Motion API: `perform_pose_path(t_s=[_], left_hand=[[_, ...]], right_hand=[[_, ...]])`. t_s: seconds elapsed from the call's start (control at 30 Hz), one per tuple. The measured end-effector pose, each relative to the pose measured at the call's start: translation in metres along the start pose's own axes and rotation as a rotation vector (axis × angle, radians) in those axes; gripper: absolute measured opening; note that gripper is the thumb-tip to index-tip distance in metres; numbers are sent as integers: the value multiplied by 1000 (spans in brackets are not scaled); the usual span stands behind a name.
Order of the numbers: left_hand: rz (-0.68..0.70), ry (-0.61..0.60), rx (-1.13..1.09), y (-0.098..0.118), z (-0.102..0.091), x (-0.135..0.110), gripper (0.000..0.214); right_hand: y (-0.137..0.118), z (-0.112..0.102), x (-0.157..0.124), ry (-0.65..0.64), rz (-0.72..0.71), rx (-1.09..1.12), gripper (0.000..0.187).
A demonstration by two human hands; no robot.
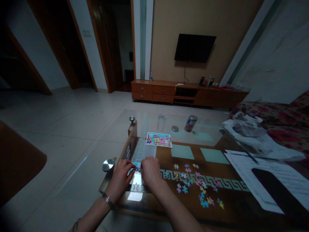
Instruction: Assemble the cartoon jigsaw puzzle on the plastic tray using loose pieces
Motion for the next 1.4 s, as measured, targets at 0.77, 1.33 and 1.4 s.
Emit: perform_pose_path(t_s=[0.77, 1.33, 1.4], left_hand=[[4, -13, 17, 0, 1, 0, 19], [205, -120, 185, 46, 23, -41, 45], [199, -140, 192, 46, 25, -42, 50]], right_hand=[[-1, -1, -2, 17, 6, -39, 18], [15, 3, 4, 83, 31, 101, 27], [15, 5, 5, 89, 34, 111, 27]])
Point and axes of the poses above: each hand's wrist, its own x-axis towards the middle knuckle, its own z-axis out of the palm, y = z × x, the point moved 7 cm from there along x, towards the middle knuckle, and after that the axes turned 9 degrees about y, right-handed, at the moved point
